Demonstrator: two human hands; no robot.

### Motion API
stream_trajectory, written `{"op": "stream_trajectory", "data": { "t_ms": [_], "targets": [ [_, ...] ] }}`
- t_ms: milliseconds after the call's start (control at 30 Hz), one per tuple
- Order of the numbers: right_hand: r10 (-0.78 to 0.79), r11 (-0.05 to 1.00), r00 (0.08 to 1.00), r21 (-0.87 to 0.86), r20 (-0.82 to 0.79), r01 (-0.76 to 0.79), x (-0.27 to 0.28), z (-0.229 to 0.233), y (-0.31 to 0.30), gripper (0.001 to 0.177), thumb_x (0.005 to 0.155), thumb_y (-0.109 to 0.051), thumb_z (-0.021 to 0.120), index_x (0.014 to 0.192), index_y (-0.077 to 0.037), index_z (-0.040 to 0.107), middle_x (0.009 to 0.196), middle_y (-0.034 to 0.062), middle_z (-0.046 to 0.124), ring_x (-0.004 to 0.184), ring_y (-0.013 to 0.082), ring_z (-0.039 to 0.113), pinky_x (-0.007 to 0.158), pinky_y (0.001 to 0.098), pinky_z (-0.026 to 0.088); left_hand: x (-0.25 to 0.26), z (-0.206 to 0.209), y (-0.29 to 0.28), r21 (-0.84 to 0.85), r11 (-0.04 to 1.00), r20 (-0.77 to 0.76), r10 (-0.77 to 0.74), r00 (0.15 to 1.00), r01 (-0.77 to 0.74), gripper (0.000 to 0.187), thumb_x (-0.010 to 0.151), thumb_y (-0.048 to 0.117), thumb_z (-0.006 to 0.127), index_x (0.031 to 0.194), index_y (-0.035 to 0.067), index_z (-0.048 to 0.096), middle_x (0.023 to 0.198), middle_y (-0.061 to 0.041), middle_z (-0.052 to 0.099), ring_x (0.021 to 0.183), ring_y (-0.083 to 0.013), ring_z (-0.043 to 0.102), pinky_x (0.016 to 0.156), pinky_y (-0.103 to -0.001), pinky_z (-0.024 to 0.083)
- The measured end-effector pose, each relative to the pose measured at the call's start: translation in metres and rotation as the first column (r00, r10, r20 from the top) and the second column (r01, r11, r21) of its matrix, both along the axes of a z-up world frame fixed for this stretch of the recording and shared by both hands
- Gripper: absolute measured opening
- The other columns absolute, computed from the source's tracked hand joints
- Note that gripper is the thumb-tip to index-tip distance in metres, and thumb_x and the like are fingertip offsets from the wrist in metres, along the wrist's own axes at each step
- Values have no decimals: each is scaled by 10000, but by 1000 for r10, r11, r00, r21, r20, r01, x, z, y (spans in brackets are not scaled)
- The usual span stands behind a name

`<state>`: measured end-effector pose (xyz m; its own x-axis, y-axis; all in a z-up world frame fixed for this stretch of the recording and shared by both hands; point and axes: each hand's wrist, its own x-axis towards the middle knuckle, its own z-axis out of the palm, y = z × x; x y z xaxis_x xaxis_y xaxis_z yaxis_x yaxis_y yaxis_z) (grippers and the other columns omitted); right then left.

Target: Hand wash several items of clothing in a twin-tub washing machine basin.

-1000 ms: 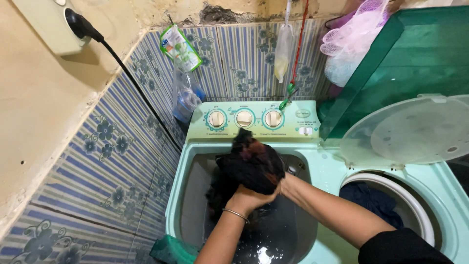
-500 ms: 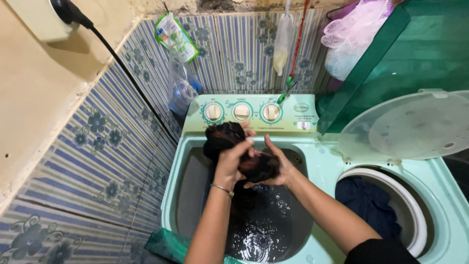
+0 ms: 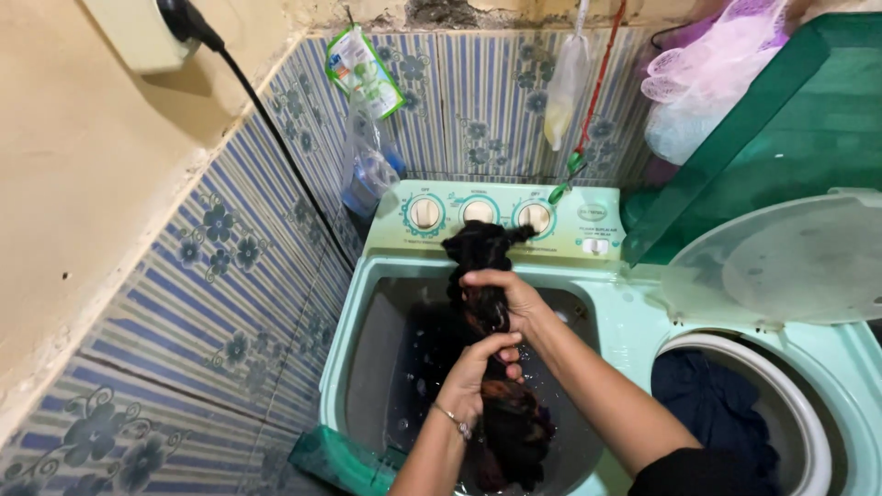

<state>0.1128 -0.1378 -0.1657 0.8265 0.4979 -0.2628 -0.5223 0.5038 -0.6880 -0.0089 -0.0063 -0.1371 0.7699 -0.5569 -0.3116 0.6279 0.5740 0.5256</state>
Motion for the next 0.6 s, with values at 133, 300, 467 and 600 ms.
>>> {"op": "stream_trajectory", "data": {
  "t_ms": [133, 300, 467, 600],
  "targets": [
    [-62, 814, 791, -428, 609, 394, -11, 18, 20, 730, 588, -72, 883, 1242, 97, 604, 1023, 170, 694, 857, 283, 695, 759, 431, 602, 19, -53, -14, 343, 934, 115, 59, 992, -95, 173, 824, 143, 772, 769, 92, 615, 627, -7, 575, 506, -157, 573, 516, -325, 496],
    [440, 18, 720, -807, 537, 591, -40, 43, 48, 914, 628, -44, 809, 1455, -80, 422, 988, 288, 697, 932, 495, 672, 824, 556, 551, 54, -147, -37, 783, 481, 398, 97, 912, -393, 256, 811, 252, 810, 868, 4, 779, 819, -146, 742, 730, -285, 693, 604, -426, 534],
    [486, -31, 682, -769, 546, 638, -31, 2, 44, 739, 661, -94, 816, 1320, -82, 479, 1046, 280, 703, 971, 495, 681, 837, 553, 566, 27, -96, -30, 893, 272, 363, 38, 931, -359, 373, 829, 355, 793, 930, -4, 774, 920, -224, 769, 865, -348, 760, 725, -457, 576],
    [461, 328, 504, -668, 730, 668, -21, 17, 17, 1045, 564, -388, 938, 1369, -47, 367, 976, 305, 682, 898, 503, 678, 781, 537, 549, 9, -48, -14, 570, 596, 629, 128, 767, -566, 497, 708, 235, 877, 1122, 38, 684, 1066, -124, 731, 1026, -262, 709, 884, -385, 555]
  ]
}}
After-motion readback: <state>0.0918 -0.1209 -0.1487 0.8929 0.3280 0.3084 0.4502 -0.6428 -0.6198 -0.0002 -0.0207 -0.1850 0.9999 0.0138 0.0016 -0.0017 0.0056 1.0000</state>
